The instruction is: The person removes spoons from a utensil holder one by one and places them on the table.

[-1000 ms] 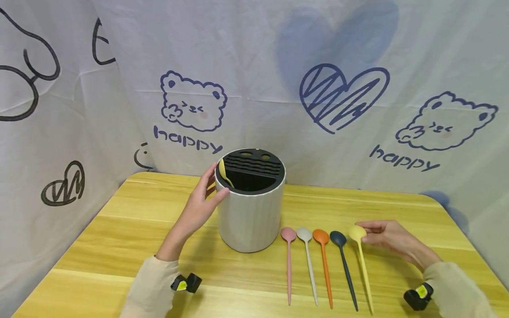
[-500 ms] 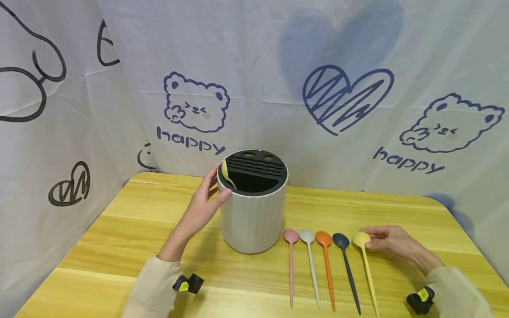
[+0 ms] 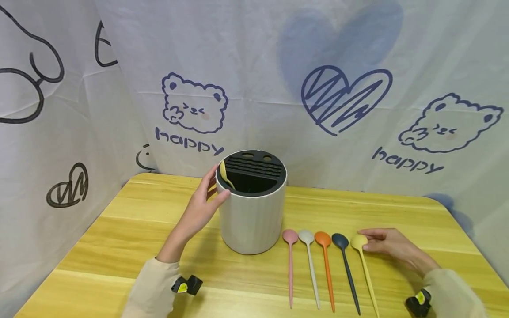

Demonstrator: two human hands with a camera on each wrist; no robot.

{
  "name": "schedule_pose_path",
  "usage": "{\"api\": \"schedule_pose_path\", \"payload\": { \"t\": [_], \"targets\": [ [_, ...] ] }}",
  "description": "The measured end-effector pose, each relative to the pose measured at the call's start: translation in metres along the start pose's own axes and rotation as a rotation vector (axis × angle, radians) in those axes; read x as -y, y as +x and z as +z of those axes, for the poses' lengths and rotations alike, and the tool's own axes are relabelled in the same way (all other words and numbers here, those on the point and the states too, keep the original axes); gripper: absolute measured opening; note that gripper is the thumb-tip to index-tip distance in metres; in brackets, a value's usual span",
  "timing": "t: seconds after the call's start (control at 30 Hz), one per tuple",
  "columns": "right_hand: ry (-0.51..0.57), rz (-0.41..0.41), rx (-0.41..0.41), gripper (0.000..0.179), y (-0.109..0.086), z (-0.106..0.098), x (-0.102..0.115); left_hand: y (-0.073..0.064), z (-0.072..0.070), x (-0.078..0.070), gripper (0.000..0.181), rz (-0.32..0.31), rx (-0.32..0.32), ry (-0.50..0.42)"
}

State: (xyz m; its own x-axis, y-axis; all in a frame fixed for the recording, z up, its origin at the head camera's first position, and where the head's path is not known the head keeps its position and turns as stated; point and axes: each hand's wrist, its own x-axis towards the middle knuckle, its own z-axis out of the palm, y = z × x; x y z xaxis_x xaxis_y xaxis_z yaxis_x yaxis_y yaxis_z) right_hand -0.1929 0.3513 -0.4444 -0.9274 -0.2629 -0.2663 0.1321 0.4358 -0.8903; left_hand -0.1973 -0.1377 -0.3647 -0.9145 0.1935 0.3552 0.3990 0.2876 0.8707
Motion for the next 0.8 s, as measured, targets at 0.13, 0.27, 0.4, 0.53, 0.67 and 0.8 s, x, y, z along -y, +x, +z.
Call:
{"api": "schedule_pose_path", "payload": {
  "t": [0.13, 0.27, 0.4, 0.53, 0.67, 0.8],
  "targets": [
    [-0.063, 0.008, -0.036, 0.064, 0.0013, 0.0009, -0.0006, -0.0005, 0.0001, -0.0001, 0.071, 0.003, -0.003, 0.001],
    [-0.097, 0.018, -0.060, 0.063, 0.0018, 0.0010, -0.0007, -0.0009, 0.0004, -0.0006, 0.071, 0.008, -0.003, 0.000],
    [-0.107, 0.011, -0.059, 0.063, 0.0011, 0.0014, 0.0001, -0.0012, 0.0004, -0.0012, 0.071, 0.012, -0.002, 0.001],
    [-0.095, -0.007, -0.063, 0.062, 0.0018, 0.0027, 0.0003, -0.0009, -0.0002, -0.0014, 0.070, 0.018, -0.004, 0.000],
    [-0.095, -0.029, -0.070, 0.060, 0.0027, 0.0040, -0.0025, -0.0013, -0.0005, -0.0011, 0.070, 0.015, -0.006, 0.002],
    [-0.096, -0.036, -0.074, 0.059, 0.0020, 0.0041, -0.0056, -0.0020, 0.0004, -0.0002, 0.071, 0.007, -0.004, 0.001]
  ]
}}
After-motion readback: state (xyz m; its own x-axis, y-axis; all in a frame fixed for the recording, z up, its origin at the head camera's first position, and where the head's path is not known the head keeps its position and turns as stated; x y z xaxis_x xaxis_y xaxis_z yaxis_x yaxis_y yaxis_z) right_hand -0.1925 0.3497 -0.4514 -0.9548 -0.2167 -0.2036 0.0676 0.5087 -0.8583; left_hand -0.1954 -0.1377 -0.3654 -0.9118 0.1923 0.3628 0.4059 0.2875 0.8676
